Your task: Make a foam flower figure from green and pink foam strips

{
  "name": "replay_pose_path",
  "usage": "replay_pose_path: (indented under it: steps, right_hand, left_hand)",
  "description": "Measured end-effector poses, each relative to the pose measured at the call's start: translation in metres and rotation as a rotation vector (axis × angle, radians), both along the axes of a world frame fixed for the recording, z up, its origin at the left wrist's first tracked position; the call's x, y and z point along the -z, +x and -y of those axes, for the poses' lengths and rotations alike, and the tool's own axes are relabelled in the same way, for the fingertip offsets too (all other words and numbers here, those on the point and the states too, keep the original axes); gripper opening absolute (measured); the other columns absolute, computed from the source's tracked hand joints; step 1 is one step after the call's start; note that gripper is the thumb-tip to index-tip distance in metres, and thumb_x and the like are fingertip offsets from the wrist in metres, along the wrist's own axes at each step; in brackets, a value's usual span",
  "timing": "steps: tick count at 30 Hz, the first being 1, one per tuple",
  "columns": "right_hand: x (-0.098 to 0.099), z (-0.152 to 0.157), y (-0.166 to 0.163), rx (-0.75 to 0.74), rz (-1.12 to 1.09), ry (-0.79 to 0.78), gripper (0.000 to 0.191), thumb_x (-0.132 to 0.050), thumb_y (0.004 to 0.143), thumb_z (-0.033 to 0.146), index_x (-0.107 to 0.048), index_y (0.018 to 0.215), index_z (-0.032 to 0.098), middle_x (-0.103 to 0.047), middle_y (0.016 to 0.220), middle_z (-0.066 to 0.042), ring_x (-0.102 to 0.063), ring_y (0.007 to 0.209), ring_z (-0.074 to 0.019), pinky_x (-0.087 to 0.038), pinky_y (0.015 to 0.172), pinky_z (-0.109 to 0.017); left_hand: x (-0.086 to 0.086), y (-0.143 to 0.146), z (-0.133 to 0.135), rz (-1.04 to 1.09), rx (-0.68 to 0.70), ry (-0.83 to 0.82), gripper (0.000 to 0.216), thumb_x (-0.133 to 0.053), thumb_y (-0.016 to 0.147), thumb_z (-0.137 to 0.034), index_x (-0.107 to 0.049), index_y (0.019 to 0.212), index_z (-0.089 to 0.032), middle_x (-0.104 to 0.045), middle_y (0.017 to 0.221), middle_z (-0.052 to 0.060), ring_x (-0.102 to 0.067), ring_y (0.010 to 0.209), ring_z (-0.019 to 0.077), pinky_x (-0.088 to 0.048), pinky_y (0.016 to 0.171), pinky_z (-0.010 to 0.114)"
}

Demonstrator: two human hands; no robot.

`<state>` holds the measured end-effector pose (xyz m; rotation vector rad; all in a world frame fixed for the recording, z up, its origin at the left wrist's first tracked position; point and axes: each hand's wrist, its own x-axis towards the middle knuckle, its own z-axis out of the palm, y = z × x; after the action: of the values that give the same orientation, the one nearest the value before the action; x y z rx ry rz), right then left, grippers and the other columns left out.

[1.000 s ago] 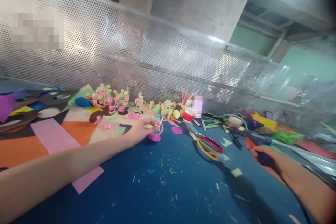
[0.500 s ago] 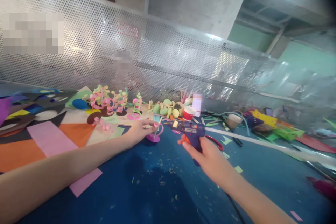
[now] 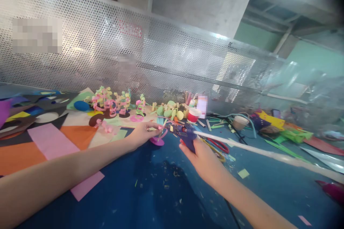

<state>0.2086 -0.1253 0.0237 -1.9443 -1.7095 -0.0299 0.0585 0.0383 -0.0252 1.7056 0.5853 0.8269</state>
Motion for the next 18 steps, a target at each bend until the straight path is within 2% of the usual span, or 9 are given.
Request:
replay_pose_path:
  steps: [4,11,15,18]
  right_hand:
    - [0.001,-0.0004,-0.0012,0.008,0.032,-0.008,0.02,-0.049,0.083,0.027,-0.058,0.094,0.014,-0.065,0.093,-0.011,-0.061,0.088,-0.0236,-0.046,0.077,-0.032]
    - [-0.0019,-0.0001,-0.0035,0.026,0.023,-0.052,0.018,-0.047,0.085,0.027,-0.055,0.096,0.015,-0.063,0.093,-0.011,-0.06,0.09,-0.0242,-0.045,0.078,-0.034]
    - [0.0016,-0.0008,-0.0018,0.013,0.052,-0.057,0.016,-0.046,0.085,0.029,-0.056,0.086,0.016,-0.063,0.088,-0.01,-0.06,0.088,-0.0246,-0.044,0.076,-0.034]
    - [0.0029,-0.0012,-0.0008,0.015,0.06,-0.044,0.018,-0.047,0.085,0.029,-0.056,0.09,0.015,-0.063,0.089,-0.011,-0.06,0.086,-0.0242,-0.045,0.075,-0.033]
  left_hand:
    - [0.0005,0.0003,-0.0009,-0.014,-0.004,-0.007,0.035,-0.066,0.067,-0.042,-0.067,0.091,-0.016,-0.066,0.092,0.005,-0.06,0.071,0.0157,-0.046,0.062,0.025]
    - [0.0017,0.0006,-0.0022,-0.004,-0.016,0.018,0.034,-0.066,0.067,-0.041,-0.067,0.09,-0.016,-0.065,0.095,0.005,-0.06,0.078,0.0173,-0.045,0.064,0.025]
    - [0.0034,0.0012,-0.0042,0.012,-0.021,0.008,0.033,-0.067,0.066,-0.04,-0.067,0.088,-0.016,-0.066,0.094,0.005,-0.06,0.083,0.0185,-0.045,0.069,0.026]
    - [0.0043,0.0011,-0.0052,0.004,-0.028,0.01,0.034,-0.067,0.066,-0.04,-0.067,0.089,-0.016,-0.066,0.094,0.005,-0.06,0.082,0.0187,-0.045,0.069,0.027]
